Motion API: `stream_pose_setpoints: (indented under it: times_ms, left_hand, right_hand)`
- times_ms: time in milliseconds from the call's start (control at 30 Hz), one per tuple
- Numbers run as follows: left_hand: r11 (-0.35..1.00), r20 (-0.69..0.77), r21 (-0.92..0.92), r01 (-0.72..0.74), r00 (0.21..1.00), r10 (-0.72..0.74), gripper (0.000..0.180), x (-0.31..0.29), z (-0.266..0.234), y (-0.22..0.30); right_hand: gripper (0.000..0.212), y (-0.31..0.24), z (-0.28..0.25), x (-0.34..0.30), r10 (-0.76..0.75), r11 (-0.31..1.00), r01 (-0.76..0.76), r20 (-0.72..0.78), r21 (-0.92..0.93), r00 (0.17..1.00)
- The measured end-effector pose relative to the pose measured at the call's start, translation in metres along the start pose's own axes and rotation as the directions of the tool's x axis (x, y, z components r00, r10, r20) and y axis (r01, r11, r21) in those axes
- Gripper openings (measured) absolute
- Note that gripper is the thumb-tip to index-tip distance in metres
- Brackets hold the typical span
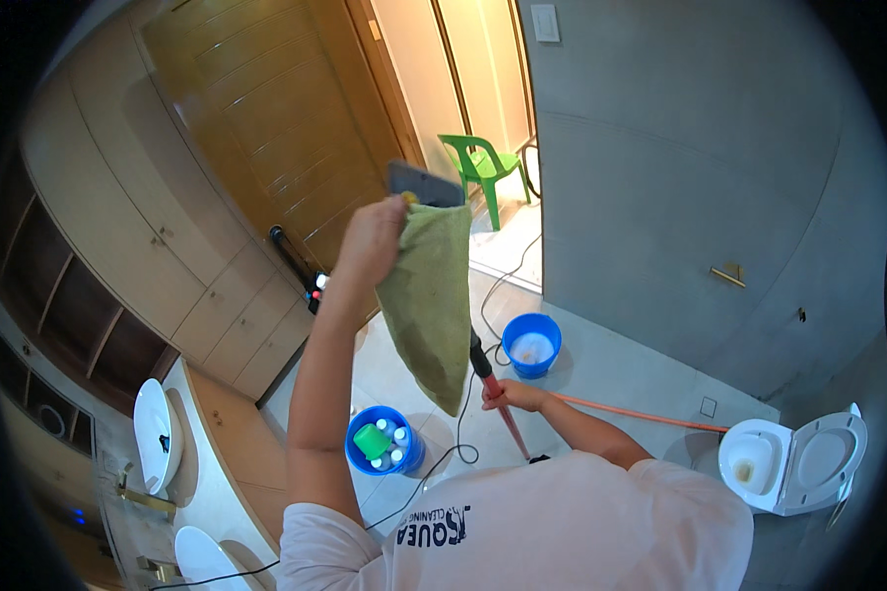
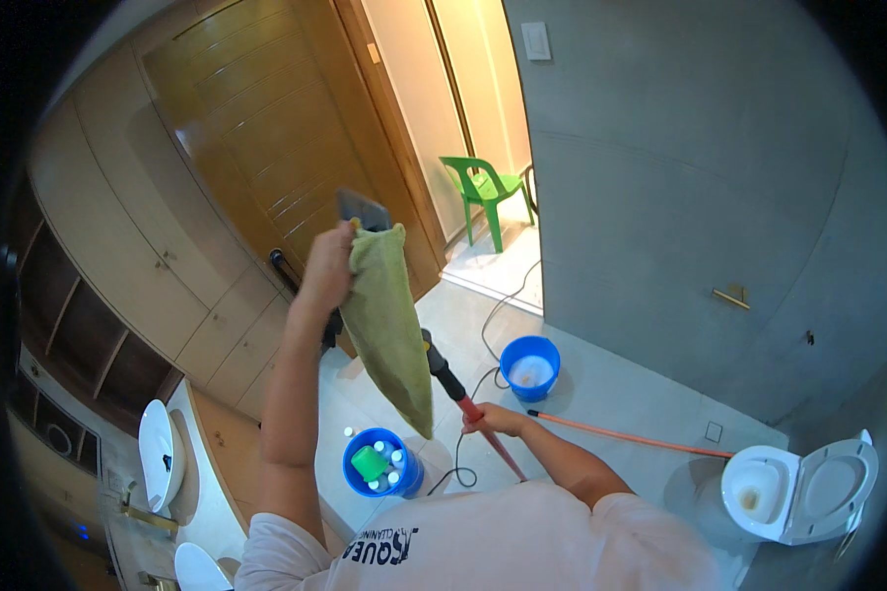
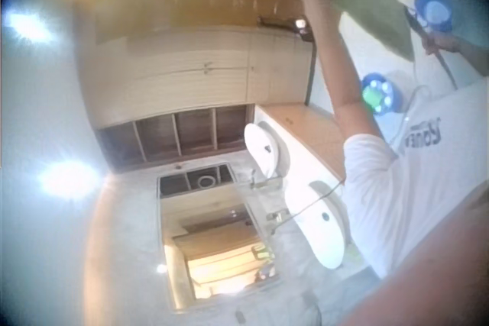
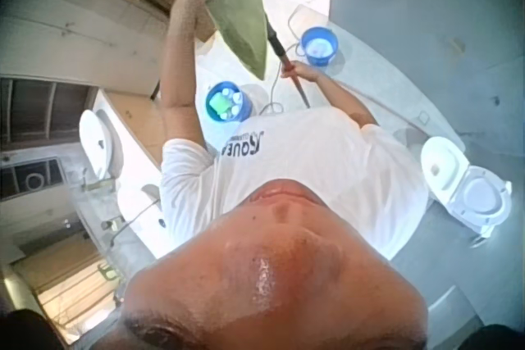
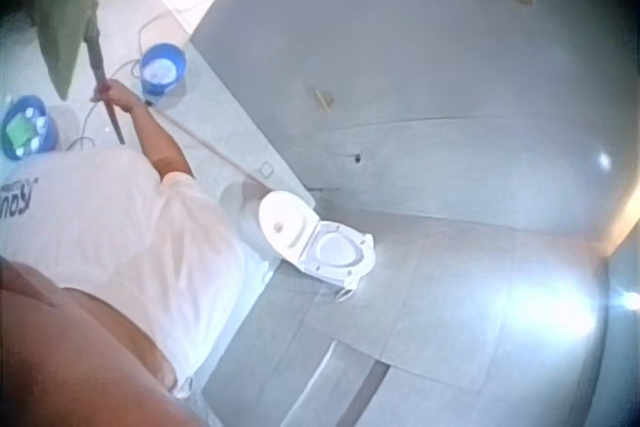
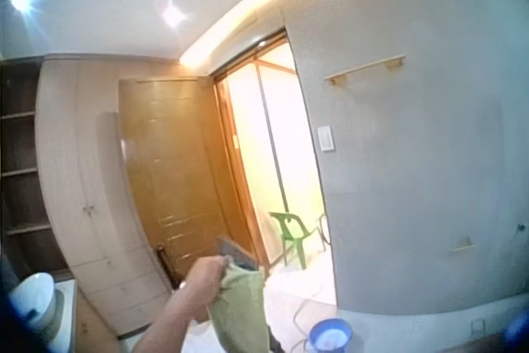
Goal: The person cleans a bathroom by mopping the floor with a flat mop, then uses a sponge and a scraper to scrub and scrape the tiled walls. The person dips the sponge into a bucket of soapy water and scrubs the wall tiles near the toilet.
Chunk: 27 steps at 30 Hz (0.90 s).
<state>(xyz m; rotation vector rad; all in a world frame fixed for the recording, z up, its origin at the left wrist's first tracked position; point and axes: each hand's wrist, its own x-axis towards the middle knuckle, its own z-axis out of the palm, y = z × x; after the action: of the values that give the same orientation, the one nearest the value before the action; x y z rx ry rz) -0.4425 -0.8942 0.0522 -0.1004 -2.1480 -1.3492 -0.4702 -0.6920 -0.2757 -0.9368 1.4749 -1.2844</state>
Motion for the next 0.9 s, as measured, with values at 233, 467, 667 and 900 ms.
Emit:
stream_pose_setpoints:
  times_ms: [233,467,667,900]
  left_hand:
    - [0.969,-0.383,-0.1,-0.227,0.907,0.173,0.032,-0.038,0.031,-0.082]
    - [0.882,-0.007,0.456,0.119,0.991,-0.13,0.028,-0.214,0.126,-0.208]
    - [0.501,0.343,0.807,0.313,0.441,-0.829,0.048,-0.386,0.11,-0.263]
    - [0.258,-0.025,0.738,0.623,0.407,-0.913,0.053,-0.482,0.041,-0.324]
  right_hand:
    - [0.016,0.025,-0.009,0.003,0.005,0.979,0.068,-0.353,0.194,0.936]
    - [0.011,0.033,-0.055,-0.005,0.069,0.959,0.081,-0.501,0.272,0.862]
    - [0.01,0.051,-0.08,-0.039,0.097,0.977,0.065,-0.693,0.203,0.715]
    - [0.007,0.037,-0.113,-0.047,0.132,0.969,0.052,-0.687,0.241,0.715]
